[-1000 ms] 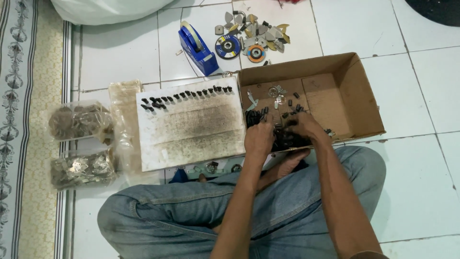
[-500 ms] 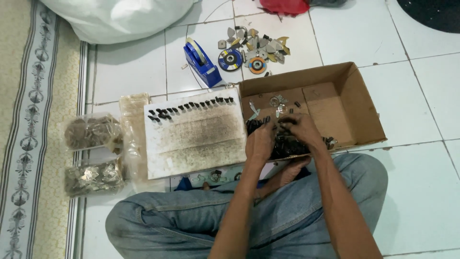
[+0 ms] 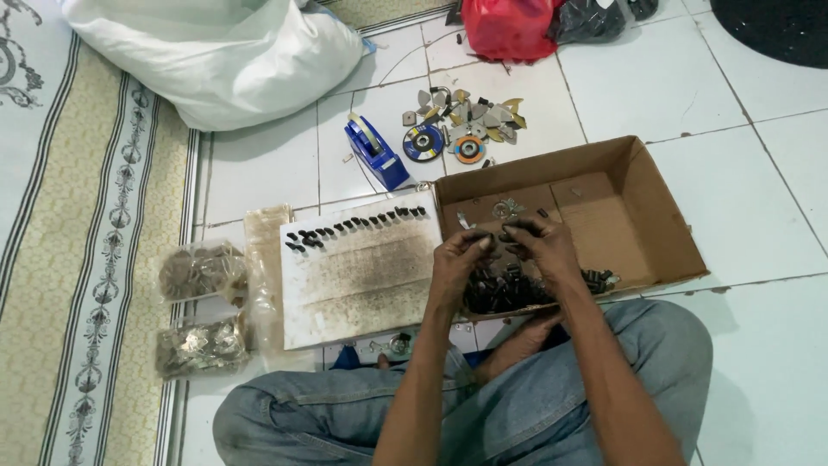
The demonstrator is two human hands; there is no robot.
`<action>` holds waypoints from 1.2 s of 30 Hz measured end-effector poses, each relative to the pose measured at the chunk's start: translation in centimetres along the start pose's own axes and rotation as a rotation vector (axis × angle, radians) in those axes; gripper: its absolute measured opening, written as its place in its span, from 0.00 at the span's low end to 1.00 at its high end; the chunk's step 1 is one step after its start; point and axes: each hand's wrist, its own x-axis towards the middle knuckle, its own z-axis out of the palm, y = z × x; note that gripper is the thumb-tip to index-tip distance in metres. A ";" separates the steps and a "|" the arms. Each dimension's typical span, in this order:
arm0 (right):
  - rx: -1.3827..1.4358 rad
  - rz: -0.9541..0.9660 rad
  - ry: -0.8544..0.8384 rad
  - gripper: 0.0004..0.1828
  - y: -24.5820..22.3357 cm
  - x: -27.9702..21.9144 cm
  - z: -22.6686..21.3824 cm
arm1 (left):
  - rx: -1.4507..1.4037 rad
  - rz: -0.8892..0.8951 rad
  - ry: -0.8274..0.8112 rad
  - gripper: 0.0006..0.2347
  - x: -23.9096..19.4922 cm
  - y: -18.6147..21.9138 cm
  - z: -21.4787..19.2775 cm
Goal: Sorting and placing small metal components into a template board.
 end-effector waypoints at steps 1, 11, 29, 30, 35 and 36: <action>-0.056 -0.027 0.003 0.12 -0.2 -0.2 -0.1 | -0.030 -0.005 0.007 0.11 -0.1 0.0 -0.1; -0.084 -0.230 -0.043 0.12 -1.3 -1.5 0.8 | -0.055 0.010 -0.003 0.10 -0.1 -0.5 -0.4; -0.284 -0.301 -0.120 0.05 -2.0 -1.4 0.4 | -0.022 0.055 -0.008 0.08 -0.9 0.9 0.4; -0.286 -0.295 -0.118 0.05 -1.9 -1.4 0.3 | -0.024 0.048 -0.007 0.08 -0.9 0.9 0.3; -0.322 -0.268 -0.158 0.06 -2.3 -1.5 0.4 | 0.044 0.000 -0.036 0.10 -0.9 0.7 -0.2; -0.322 -0.261 -0.156 0.06 -1.3 -1.2 0.0 | 0.044 -0.008 -0.036 0.10 -0.4 -0.1 -0.4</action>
